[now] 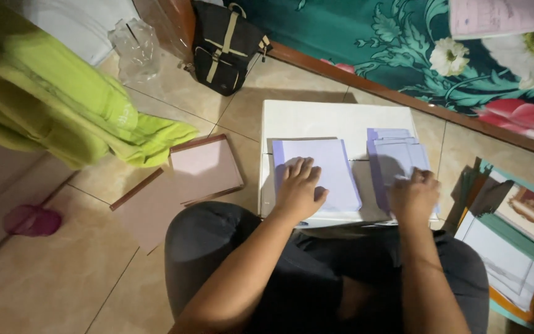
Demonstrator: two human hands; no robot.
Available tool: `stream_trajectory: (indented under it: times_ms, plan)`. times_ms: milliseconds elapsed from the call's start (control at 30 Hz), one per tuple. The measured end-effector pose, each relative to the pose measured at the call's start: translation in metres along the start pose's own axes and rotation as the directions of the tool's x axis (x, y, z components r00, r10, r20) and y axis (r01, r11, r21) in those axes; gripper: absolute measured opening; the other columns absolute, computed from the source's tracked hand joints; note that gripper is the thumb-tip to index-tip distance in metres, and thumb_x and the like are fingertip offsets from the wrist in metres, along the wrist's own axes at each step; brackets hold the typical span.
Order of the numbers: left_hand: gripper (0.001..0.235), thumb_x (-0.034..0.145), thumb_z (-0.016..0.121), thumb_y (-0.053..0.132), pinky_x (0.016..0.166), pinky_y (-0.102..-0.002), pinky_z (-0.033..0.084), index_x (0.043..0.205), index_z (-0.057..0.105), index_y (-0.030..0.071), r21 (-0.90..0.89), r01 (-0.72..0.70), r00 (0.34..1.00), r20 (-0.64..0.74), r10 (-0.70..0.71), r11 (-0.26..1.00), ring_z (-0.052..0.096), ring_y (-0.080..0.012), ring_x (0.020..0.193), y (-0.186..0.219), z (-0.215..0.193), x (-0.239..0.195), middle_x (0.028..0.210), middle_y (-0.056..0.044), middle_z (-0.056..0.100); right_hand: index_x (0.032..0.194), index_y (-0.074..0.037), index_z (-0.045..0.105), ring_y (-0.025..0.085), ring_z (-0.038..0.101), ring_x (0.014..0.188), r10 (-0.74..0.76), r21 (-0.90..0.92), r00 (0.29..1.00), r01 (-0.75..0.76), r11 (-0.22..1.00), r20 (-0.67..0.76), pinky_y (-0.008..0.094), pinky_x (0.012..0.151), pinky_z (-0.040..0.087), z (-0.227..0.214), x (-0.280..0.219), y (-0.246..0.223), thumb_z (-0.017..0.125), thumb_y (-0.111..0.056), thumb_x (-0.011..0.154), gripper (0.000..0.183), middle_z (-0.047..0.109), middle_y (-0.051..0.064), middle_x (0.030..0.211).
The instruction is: Folding paper sheets and stacking them neatly to assemble folders or booklets.
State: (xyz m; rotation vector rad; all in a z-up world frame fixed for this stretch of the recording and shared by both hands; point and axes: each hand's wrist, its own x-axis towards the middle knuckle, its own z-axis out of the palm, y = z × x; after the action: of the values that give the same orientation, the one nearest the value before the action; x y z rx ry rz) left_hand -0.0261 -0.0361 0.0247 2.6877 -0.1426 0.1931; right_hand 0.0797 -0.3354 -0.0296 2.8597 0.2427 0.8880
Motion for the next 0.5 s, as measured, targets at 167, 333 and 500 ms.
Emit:
stream_trajectory:
  times_ms: [167, 333, 500]
  plan:
    - [0.066, 0.091, 0.061, 0.048, 0.117, -0.053, 0.033, 0.139, 0.06, 0.004, 0.031, -0.039, 0.999, -0.017, 0.04, 0.999, 0.045, -0.0333, 0.145, -0.011, 0.005, 0.004, 0.152, -0.017, 0.053, 0.118, 0.006, 0.069, 0.05, 0.067, 0.1, -0.094, 0.576, 0.937, -0.125, 0.808, 0.336, 0.055, 0.081, 0.056, -0.041, -0.01, -0.088, 0.063, -0.039, 0.096, 0.051, 0.068, 0.029, 0.106]
    - [0.064, 0.088, 0.065, 0.049, 0.114, -0.053, 0.037, 0.136, 0.063, 0.006, 0.053, -0.068, 0.992, -0.103, 0.073, 0.996, 0.049, -0.0317, 0.142, -0.016, 0.011, 0.004, 0.149, -0.015, 0.057, 0.133, 0.004, 0.065, 0.047, 0.061, 0.122, -0.118, 0.573, 0.847, -0.241, 0.784, 0.519, 0.053, 0.099, 0.052, -0.094, -0.001, -0.108, 0.065, -0.04, 0.098, 0.056, 0.064, 0.028, 0.128]
    - [0.067, 0.089, 0.061, 0.052, 0.114, -0.051, 0.035, 0.14, 0.06, 0.01, -0.014, 0.004, 0.998, 0.07, -0.003, 1.0, 0.041, -0.0287, 0.148, -0.016, 0.007, 0.009, 0.155, -0.01, 0.052, 0.127, 0.002, 0.069, 0.044, 0.064, 0.119, -0.118, 0.604, 0.835, -0.283, 0.745, 0.537, 0.053, 0.092, 0.055, -0.103, -0.005, -0.111, 0.065, -0.033, 0.099, 0.045, 0.066, 0.023, 0.13]
